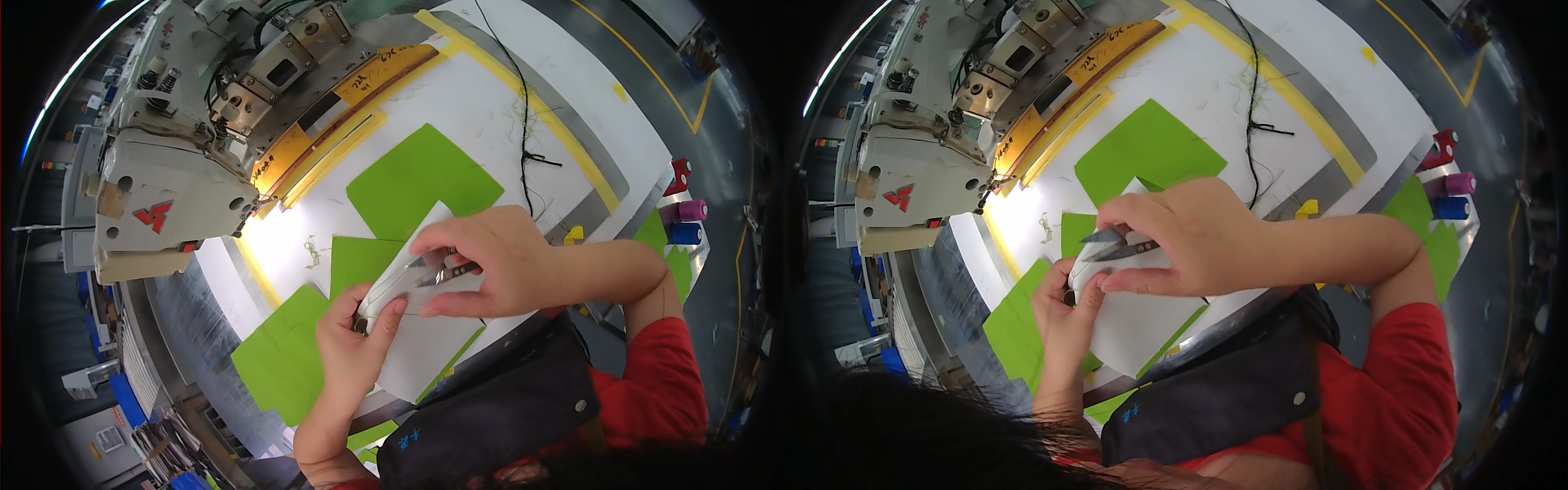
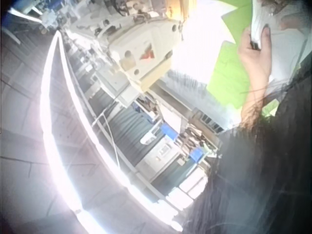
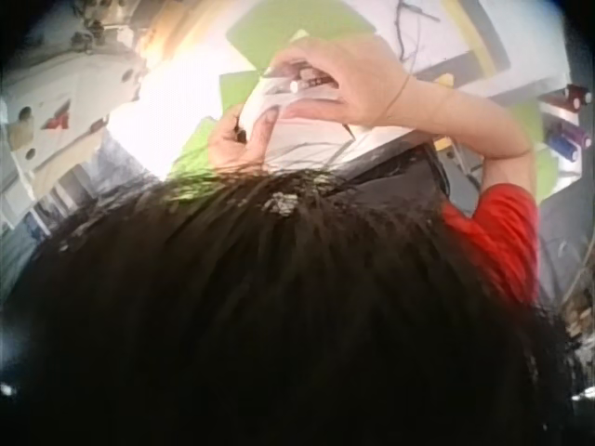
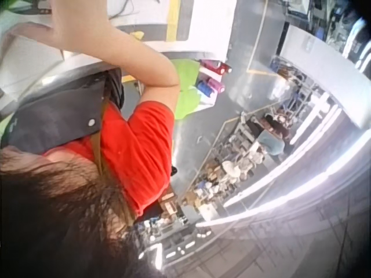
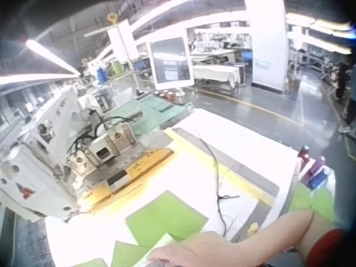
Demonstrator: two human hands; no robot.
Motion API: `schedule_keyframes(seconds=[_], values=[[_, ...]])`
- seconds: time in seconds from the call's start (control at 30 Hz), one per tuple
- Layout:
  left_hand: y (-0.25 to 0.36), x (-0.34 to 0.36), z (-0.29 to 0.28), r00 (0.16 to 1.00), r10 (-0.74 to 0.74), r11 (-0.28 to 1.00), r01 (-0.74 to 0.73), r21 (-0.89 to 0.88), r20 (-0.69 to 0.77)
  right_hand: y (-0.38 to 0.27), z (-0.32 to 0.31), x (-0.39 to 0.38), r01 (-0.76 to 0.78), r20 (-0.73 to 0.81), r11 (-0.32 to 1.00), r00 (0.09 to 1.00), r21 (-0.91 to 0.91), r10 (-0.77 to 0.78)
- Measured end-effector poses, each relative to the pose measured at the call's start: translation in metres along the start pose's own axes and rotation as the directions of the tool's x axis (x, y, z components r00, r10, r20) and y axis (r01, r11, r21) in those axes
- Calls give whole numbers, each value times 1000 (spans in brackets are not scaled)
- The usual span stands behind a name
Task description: The person trims threads and excess material from green leather pieces using snips at a workshop table.
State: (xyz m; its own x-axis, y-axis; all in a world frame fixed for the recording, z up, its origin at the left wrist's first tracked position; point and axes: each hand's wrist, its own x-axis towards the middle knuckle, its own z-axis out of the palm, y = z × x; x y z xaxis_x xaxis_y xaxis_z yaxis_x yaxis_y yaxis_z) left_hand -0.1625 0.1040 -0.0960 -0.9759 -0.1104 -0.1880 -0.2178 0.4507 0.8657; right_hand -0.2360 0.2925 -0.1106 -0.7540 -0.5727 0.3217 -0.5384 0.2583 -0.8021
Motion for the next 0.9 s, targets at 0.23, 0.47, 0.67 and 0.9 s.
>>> schedule_keyframes(seconds=[0.23,0.47,0.67,0.9], values=[[-4,-2,8,1000,-6,947,10,-322,12,9,15,-7,284,-41,907,950,-312,-311],[-8,-4,8,999,32,950,-31,-312,-1,9,18,-8,244,8,908,967,-340,-256],[-9,-5,8,1000,29,953,-23,-302,13,8,19,-9,261,16,884,961,-388,-277],[-15,-3,11,996,51,952,-27,-305,70,13,26,-10,303,-13,887,945,-347,-328]])
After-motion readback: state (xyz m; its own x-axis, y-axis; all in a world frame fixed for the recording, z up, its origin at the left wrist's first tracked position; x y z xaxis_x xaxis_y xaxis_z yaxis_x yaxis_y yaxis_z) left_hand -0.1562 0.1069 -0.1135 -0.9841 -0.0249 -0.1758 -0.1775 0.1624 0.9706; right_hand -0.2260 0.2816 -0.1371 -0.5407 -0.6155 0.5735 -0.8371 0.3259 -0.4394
